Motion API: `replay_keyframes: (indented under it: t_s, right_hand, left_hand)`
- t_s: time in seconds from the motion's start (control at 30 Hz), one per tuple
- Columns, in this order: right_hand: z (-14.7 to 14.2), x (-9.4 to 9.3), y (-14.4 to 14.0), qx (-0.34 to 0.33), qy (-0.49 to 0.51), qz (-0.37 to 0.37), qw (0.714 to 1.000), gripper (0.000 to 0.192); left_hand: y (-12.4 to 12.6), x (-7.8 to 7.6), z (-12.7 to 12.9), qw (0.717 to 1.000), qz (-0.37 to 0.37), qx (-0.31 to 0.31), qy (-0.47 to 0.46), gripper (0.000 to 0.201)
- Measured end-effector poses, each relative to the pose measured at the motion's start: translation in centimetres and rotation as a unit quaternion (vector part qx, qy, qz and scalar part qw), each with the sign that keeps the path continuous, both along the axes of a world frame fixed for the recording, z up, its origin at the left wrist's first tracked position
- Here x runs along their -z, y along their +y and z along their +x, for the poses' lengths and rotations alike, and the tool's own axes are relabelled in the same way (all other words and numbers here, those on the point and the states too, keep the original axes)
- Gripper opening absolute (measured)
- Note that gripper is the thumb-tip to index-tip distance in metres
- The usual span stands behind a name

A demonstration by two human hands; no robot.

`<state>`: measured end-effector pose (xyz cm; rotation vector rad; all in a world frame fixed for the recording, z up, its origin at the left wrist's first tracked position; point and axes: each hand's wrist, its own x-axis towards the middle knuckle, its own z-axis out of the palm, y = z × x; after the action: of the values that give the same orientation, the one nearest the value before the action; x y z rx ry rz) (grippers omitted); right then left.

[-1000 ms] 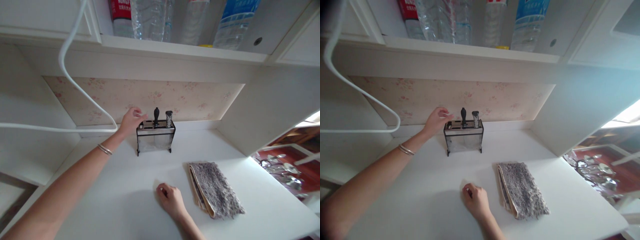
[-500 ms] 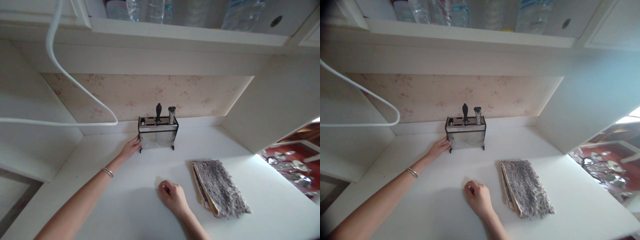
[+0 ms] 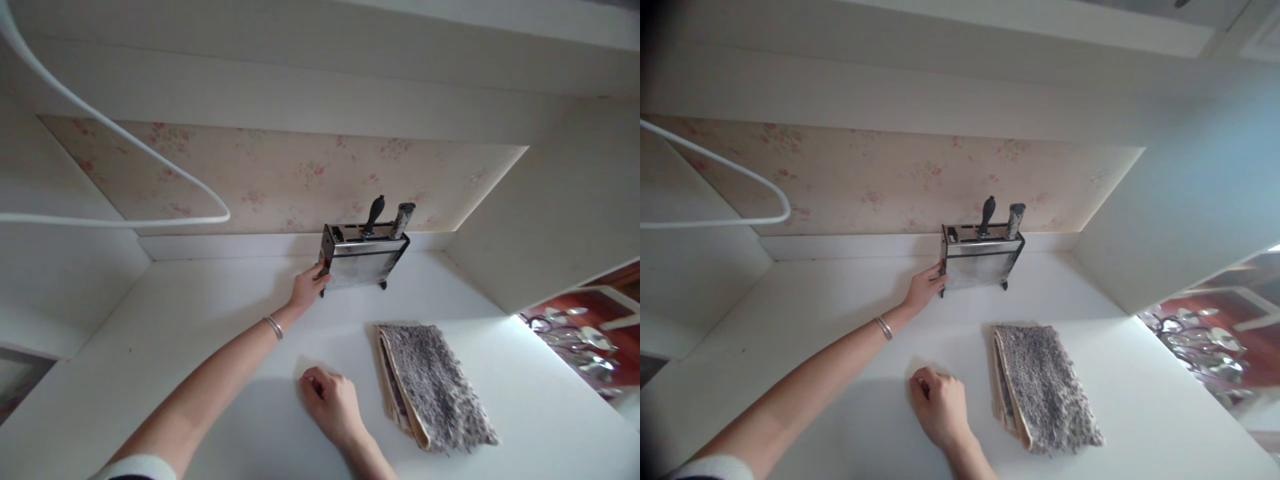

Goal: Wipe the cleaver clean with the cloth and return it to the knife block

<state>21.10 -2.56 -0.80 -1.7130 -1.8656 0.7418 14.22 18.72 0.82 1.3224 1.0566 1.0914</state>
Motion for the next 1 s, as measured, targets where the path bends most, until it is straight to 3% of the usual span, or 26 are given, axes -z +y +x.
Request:
replay_keyframes:
  t_s: [0.13, 0.27, 0.37, 0.47, 0.6, 0.7, 0.77, 0.83, 0.9, 1.0]
  right_hand:
    - [0.1, -0.1, 0.0, -0.006, -0.005, 0.000, 1.000, 0.020]
    - [0.2, -0.1, 0.0, -0.009, -0.010, 0.000, 1.000, 0.020]
    - [0.2, 0.1, 0.1, -0.009, -0.005, 0.005, 1.000, 0.019]
    - [0.1, 0.0, 0.0, -0.005, 0.022, 0.003, 1.000, 0.019]
    - [0.8, -1.7, -0.9, 0.019, 0.180, -0.053, 0.982, 0.024]
    - [3.0, -3.8, -1.6, 0.103, 0.237, -0.006, 0.966, 0.031]
    - [5.3, -4.7, -1.8, 0.179, 0.149, 0.086, 0.969, 0.033]
    - [7.8, -4.6, -2.0, 0.207, -0.021, 0.148, 0.967, 0.038]
    - [10.2, -3.6, -2.5, 0.210, -0.171, 0.113, 0.956, 0.043]
    - [13.3, -1.5, -4.0, 0.208, -0.275, 0.024, 0.938, 0.046]
  left_hand:
    - [1.7, -0.6, 4.3, 0.999, 0.023, 0.004, 0.027, 0.051]
    - [2.9, -1.7, 7.1, 0.998, 0.023, 0.008, 0.056, 0.047]
    - [3.2, -2.8, 7.8, 0.998, 0.010, 0.018, 0.055, 0.039]
    - [1.9, -3.7, 7.1, 0.999, -0.009, 0.031, 0.031, 0.031]
    - [-3.3, -4.1, 3.3, 0.998, -0.046, 0.026, -0.022, 0.024]
    - [-9.1, -3.6, -1.4, 0.994, -0.085, -0.002, -0.068, 0.022]
    - [-13.0, -3.0, -4.9, 0.988, -0.117, -0.034, -0.098, 0.019]
    - [-16.4, -2.4, -8.1, 0.977, -0.149, -0.070, -0.132, 0.009]
    - [-18.9, -1.7, -10.9, 0.965, -0.179, -0.096, -0.165, 0.009]
    - [-21.2, -0.8, -13.9, 0.951, -0.209, -0.112, -0.197, 0.015]
